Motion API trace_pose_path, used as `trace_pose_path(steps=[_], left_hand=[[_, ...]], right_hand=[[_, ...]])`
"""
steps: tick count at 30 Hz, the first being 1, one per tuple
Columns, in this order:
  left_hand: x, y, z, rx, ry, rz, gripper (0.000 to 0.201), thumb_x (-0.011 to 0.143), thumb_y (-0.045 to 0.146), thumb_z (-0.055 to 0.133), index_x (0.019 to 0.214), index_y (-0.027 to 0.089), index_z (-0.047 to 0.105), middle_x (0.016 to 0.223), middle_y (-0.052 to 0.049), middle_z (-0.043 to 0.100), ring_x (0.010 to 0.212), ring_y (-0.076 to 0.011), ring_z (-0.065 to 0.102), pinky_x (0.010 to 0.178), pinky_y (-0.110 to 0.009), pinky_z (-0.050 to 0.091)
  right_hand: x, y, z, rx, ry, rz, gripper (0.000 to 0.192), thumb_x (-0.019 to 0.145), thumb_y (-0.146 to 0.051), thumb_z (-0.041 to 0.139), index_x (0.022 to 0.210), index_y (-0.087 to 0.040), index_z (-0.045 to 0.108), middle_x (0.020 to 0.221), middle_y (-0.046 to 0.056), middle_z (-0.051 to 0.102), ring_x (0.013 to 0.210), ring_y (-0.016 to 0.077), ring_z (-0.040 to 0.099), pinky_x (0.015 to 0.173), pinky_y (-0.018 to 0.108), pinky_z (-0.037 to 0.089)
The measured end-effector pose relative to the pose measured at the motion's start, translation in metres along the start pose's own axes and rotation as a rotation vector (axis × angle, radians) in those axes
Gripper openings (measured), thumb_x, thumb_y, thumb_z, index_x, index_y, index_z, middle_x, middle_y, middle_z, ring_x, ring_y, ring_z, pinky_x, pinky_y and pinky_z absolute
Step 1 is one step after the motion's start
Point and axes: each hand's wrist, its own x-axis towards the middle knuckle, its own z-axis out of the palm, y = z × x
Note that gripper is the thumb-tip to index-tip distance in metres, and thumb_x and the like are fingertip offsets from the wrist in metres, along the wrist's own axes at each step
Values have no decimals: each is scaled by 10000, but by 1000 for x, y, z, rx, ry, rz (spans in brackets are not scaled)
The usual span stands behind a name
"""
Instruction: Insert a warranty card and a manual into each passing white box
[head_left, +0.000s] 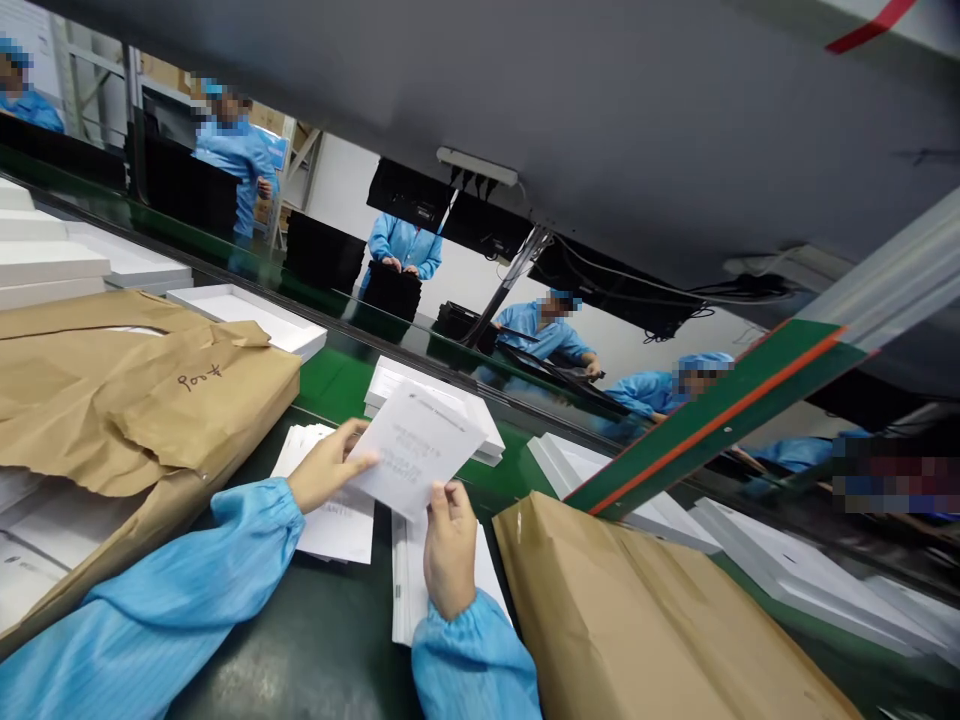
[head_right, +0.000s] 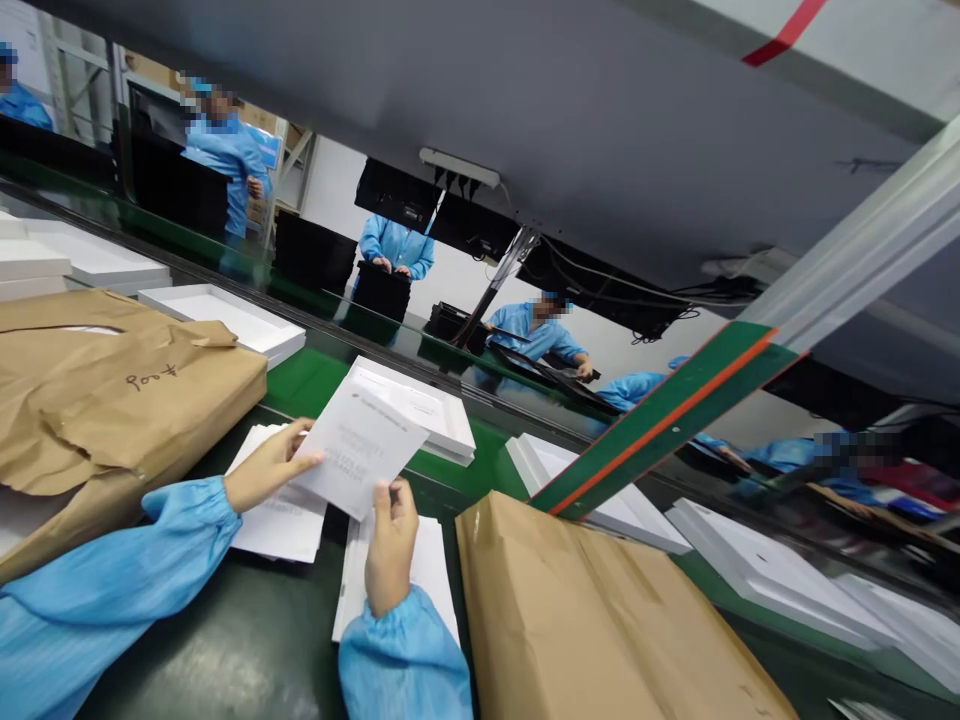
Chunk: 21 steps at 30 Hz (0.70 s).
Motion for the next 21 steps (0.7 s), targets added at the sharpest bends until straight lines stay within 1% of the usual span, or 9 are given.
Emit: trace_pose_path(steps=[2,4,6,9,12,14,16,19,21], left_hand=[[1,-8,3,21,-16,-84,329,697,317,455,976,145,483,867,-61,580,802,-178,535,629,-268,447],[1,-13,3,22,103,-148,358,703,342,435,993,140,486,887,-72,580,770,-186,545,530,-244,445],[2,-17,1,-31,222,-204,401,708,360,423,1044,143,451,902,-79,581,690,-171,566,457,-217,422],[4,-21,-3,-145,312,-242,419,713,366,422,1080,162,423,896,-71,595,561,-126,575,442,-198,404],[5,-26,-4,-213,337,-256,420,709,369,432,1080,172,430,893,-65,600,517,-107,569,447,-194,403],[5,-27,-2,-239,334,-260,418,706,370,436,1077,175,436,898,-61,599,525,-108,569,459,-200,412],[5,-28,-1,-248,332,-258,413,706,364,438,1074,178,442,895,-55,599,538,-109,568,471,-205,418],[4,-27,0,-254,333,-253,411,706,359,440,1078,184,443,894,-49,599,561,-114,569,489,-212,427],[4,-27,0,-260,329,-253,422,703,366,442,1086,186,438,902,-51,597,584,-123,572,510,-226,437]], right_hand=[[3,-10,-8,-46,-13,-18,147,766,-334,397,751,-197,450,770,2,529,754,149,497,667,274,386],[4,-22,-20,-203,-40,-21,204,764,-332,397,908,-205,465,917,34,527,870,170,478,726,300,379],[0,-31,-35,-441,-130,-14,295,750,-336,414,1023,-229,447,1029,49,494,964,189,434,783,333,356],[-25,-35,-58,-819,-339,-33,332,665,-346,527,988,-269,511,1055,44,495,1030,239,380,842,394,306],[-64,-25,-71,-1068,-342,-35,512,488,-336,677,976,-284,530,1143,63,453,1069,329,323,832,478,277],[-87,-17,-74,-1127,-322,-31,541,446,-348,700,957,-267,543,1131,80,469,1038,355,356,814,503,279],[-99,-14,-75,-1141,-280,-8,486,541,-366,642,998,-254,520,987,80,557,943,320,453,798,485,303],[-97,-23,-75,-1058,-321,50,359,691,-350,501,1035,-246,503,774,36,606,772,222,547,735,358,393],[-91,-33,-76,-974,-370,84,287,715,-334,473,981,-255,544,763,21,612,740,183,565,665,265,431]])
